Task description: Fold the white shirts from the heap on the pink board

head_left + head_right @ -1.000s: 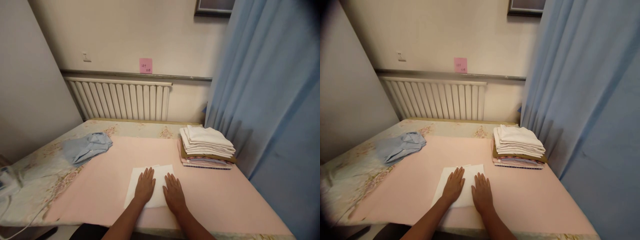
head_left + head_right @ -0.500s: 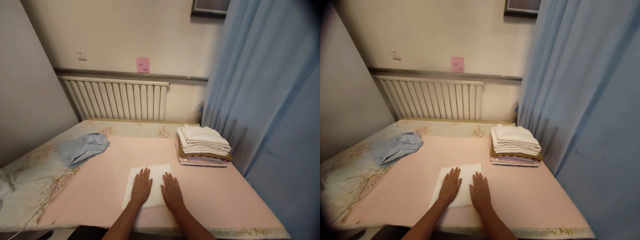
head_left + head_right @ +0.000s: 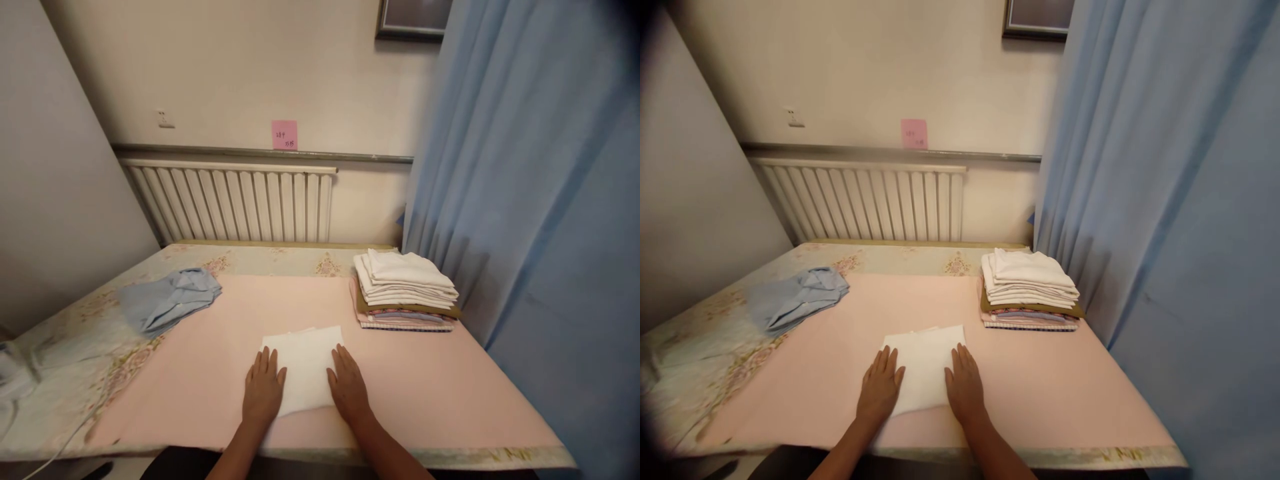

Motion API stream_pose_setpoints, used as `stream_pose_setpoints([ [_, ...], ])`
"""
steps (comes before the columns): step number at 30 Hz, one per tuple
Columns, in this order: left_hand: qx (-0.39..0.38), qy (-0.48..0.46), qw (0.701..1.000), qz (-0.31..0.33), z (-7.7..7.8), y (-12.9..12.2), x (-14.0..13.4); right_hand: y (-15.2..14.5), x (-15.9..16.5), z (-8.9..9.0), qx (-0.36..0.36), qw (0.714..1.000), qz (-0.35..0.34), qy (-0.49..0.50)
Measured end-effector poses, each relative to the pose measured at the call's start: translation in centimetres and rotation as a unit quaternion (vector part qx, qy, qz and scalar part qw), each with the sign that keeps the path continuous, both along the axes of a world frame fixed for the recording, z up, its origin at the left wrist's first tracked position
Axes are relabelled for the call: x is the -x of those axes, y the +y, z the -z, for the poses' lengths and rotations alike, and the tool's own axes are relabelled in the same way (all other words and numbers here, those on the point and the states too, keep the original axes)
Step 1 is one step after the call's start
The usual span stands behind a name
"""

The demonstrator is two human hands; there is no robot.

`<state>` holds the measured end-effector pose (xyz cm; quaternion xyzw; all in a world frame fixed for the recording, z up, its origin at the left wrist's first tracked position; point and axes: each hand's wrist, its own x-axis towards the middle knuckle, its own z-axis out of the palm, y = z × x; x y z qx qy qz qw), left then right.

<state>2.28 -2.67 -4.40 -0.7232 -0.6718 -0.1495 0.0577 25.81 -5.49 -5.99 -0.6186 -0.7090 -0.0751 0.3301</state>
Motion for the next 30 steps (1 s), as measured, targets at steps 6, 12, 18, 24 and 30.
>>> stream_pose_setpoints([
  [6, 0.021, -0.076, 0.996, -0.047, -1.5, -1.4, 1.3, -1.4, -0.8, 1.2, -0.002, 0.986, 0.040, 0.165],
  [12, 0.162, -0.255, 0.951, -0.070, -3.6, -2.4, 3.2, -3.5, -2.0, -1.5, 0.161, 0.931, 0.093, 0.314],
  [18, 0.287, -0.367, 0.876, -0.124, -4.5, -2.2, 4.6, -3.1, -3.4, -4.7, 0.370, 0.779, 0.088, 0.498],
  [24, 0.337, -0.493, 0.793, -0.118, -5.8, -1.9, 5.4, -2.5, -2.5, -5.0, 0.436, 0.703, 0.047, 0.560],
  [30, 0.323, -0.559, 0.757, -0.101, -6.0, 0.0, 5.6, -1.5, -1.3, -5.5, 0.415, 0.696, 0.053, 0.583],
])
